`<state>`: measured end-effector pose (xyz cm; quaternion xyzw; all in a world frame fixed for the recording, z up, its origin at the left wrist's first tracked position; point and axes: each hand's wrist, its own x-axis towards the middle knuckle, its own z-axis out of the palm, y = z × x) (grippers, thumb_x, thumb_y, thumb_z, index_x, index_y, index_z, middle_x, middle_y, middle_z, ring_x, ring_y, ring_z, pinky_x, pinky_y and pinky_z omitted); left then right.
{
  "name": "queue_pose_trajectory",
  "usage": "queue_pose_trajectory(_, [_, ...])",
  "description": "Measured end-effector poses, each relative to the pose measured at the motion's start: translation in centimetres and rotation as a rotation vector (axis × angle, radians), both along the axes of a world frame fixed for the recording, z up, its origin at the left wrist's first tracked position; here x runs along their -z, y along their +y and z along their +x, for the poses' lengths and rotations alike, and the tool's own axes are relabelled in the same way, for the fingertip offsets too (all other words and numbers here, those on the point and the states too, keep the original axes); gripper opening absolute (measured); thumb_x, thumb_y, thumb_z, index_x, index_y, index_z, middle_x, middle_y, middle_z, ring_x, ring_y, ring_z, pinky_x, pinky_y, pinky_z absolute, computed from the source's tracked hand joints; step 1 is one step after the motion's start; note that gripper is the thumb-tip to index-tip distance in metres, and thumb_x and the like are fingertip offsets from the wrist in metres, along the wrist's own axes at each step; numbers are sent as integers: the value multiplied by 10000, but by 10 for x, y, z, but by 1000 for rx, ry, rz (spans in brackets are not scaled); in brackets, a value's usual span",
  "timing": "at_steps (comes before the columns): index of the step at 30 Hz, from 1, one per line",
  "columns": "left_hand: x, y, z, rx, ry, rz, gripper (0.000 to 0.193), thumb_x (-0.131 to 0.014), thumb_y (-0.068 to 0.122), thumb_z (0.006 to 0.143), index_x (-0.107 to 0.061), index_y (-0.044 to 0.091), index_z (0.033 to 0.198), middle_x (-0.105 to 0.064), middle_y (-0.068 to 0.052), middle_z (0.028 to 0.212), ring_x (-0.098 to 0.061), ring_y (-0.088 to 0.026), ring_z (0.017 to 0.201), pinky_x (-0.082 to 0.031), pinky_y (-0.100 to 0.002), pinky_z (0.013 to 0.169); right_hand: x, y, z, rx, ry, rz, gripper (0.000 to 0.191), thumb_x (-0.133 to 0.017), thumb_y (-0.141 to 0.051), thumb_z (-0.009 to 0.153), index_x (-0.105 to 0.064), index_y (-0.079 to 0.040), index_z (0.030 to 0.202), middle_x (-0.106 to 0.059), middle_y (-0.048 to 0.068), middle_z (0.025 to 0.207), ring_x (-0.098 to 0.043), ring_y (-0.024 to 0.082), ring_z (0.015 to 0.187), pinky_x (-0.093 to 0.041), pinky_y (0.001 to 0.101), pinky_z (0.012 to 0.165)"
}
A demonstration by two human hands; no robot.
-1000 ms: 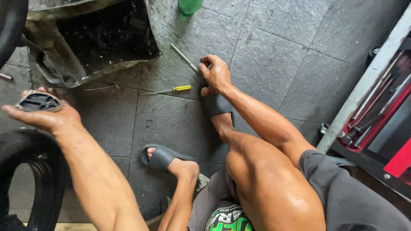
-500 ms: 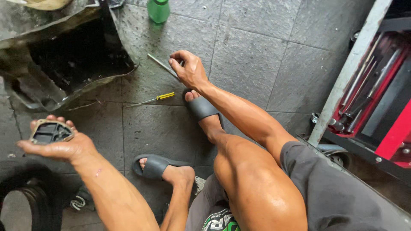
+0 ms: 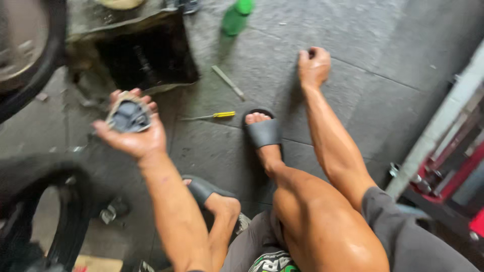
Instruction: The person uses a green plastic bottle to pour liquid onto a motorcycle part and then scrapes the part with a small metal tool. The person pours liquid into a metal tray and scrapes a small metal part over the tray.
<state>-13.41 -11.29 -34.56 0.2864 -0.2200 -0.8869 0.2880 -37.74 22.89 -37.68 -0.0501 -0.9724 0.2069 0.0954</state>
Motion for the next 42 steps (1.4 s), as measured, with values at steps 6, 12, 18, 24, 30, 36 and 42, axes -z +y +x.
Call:
queue_pose_trajectory(6, [-6,29,-4,-4,46,160,761,-460,659,979,-603,29,1383,-684,-210,1237,-671,-327,1076,-556,-424,954,4,-9,-3,48,-156,-102,229,-788,-256,776,-770,-71,910,-768,118,840,-745,293,789,-570,431,750])
queue_pose_trajectory(12, [-5,40,6,12,54,144,733,-478,613,1006,-567,27,1438,-673,-204,1275,-659,-299,1082,-541,-402,938,-7,-13,-1,-176,-163,-79,149,-741,-159,859,-710,-24,913,-709,129,850,-687,272,785,-559,430,728])
queue_pose_trajectory(18, [-8,54,9,3,69,140,687,-488,540,970,-541,46,1445,-650,-193,1308,-647,-303,1131,-535,-412,991,-21,-77,99,-442,-952,-1003,216,-620,25,964,-609,-23,1174,-675,44,976,-672,134,812,-585,297,726])
queue_pose_trajectory(24, [-17,69,3,-15,20,-7,691,-449,580,1040,-547,26,1441,-657,-183,1286,-634,-294,1127,-520,-421,1000,-31,-148,166,-526,-1277,-1215,90,-565,-76,1053,-513,-59,1125,-618,29,856,-554,107,679,-473,261,588])
queue_pose_trajectory(30, [-18,68,7,6,-57,-33,680,-402,565,1067,-537,17,1446,-652,-189,1279,-637,-276,1119,-517,-423,1033,-56,-152,152,-1032,-746,-897,350,-725,-114,966,-601,-19,1280,-680,63,873,-594,127,740,-512,291,666])
queue_pose_trajectory(36, [-13,71,8,41,-66,-46,651,-389,534,1076,-522,17,1449,-641,-191,1282,-631,-260,1087,-520,-414,1020,-57,-160,149,-1022,-784,-756,248,-783,-125,909,-708,-29,1125,-741,99,851,-702,107,734,-557,293,661])
queue_pose_trajectory(42, [-12,71,16,91,-128,-132,641,-398,513,1079,-519,3,1449,-637,-200,1280,-630,-254,1078,-517,-402,1010,-36,-162,157,-874,-1064,-1043,204,-805,-106,933,-687,-5,1065,-720,100,903,-654,81,836,-569,279,734])
